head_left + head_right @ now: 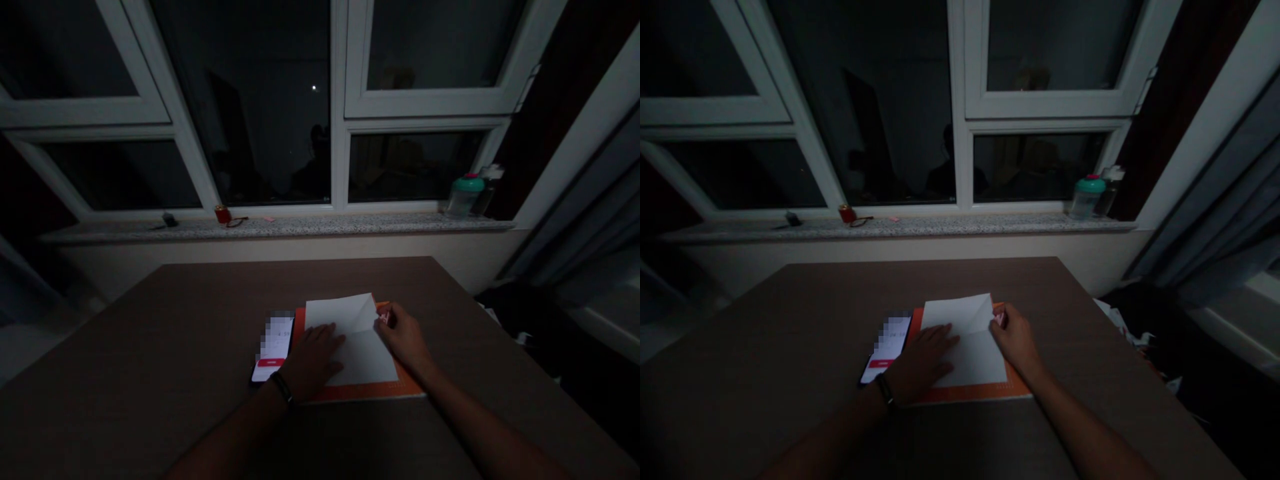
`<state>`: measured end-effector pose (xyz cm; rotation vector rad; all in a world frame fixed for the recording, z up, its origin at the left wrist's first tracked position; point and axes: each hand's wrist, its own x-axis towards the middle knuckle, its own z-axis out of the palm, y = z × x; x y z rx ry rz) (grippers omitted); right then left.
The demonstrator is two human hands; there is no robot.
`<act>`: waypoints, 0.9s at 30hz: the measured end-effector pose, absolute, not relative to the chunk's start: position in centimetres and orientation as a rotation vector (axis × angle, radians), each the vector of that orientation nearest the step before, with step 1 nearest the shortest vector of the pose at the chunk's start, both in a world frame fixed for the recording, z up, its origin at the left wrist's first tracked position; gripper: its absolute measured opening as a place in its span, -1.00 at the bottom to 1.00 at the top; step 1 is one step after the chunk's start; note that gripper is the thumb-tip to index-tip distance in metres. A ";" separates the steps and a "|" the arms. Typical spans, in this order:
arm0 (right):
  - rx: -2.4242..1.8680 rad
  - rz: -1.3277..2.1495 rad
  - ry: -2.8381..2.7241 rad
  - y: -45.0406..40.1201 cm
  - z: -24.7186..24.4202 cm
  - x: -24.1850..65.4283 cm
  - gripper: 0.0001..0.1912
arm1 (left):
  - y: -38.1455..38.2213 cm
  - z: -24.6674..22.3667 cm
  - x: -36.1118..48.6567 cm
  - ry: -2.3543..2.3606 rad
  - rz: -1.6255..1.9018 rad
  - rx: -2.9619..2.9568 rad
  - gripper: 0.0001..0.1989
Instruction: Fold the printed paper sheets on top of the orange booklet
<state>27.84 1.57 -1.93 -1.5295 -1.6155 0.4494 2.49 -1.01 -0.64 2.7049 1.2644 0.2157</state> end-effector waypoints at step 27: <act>-1.124 0.785 -1.238 1.7 -2.9 26.3 -0.70 | -1.9 -0.7 3.4 1.167 0.181 2.730 -0.38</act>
